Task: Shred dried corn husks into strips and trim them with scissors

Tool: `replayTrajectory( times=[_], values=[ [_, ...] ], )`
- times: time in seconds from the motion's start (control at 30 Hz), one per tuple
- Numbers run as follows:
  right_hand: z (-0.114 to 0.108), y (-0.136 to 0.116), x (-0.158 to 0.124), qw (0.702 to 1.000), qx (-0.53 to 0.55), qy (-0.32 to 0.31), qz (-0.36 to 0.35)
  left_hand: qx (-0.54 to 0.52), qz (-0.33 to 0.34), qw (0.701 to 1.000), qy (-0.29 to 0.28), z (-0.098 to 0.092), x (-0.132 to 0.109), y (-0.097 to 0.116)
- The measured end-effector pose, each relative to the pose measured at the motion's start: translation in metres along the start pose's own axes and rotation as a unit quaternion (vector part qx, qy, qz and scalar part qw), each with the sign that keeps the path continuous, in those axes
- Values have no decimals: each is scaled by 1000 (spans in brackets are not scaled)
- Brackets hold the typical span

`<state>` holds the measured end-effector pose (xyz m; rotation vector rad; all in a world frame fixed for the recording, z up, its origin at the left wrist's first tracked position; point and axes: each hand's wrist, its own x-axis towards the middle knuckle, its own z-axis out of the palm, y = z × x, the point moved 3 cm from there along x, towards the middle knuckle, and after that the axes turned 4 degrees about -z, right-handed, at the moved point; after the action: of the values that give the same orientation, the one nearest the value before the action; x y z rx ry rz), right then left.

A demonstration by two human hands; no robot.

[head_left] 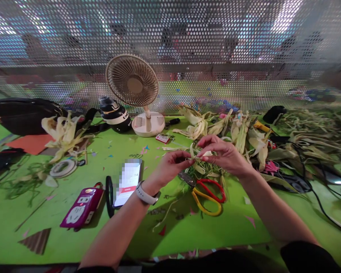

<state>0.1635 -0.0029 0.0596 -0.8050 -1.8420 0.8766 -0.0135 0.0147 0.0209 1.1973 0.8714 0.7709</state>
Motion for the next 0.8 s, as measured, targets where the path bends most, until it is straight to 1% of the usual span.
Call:
replayTrajectory(
  times=[0.13, 0.27, 0.37, 0.47, 0.6, 0.7, 0.8],
  values=[
    [10, 1, 1, 998, -42, -20, -30, -2, 8, 1000, -4, 2, 0, 0],
    [11, 5, -1, 994, -101, 20, -21, -1, 3, 1000, 6, 2, 0, -2],
    [11, 1, 0, 985, -160, 13, -66, 48, 13, 999, 10, 2, -2, 1],
    [14, -5, 1, 974, -200, -24, -104, 116, 40, 992, 18, 3, -5, 7],
    [18, -9, 1, 965, -224, -77, -113, 198, 73, 977, 34, 4, -9, 10],
    [17, -9, 1, 961, -235, -90, -116, 253, 110, 960, 46, 5, -11, 10],
    [16, -8, 1, 958, -245, -90, -122, 320, 160, 931, 70, 7, -13, 13]
  ],
)
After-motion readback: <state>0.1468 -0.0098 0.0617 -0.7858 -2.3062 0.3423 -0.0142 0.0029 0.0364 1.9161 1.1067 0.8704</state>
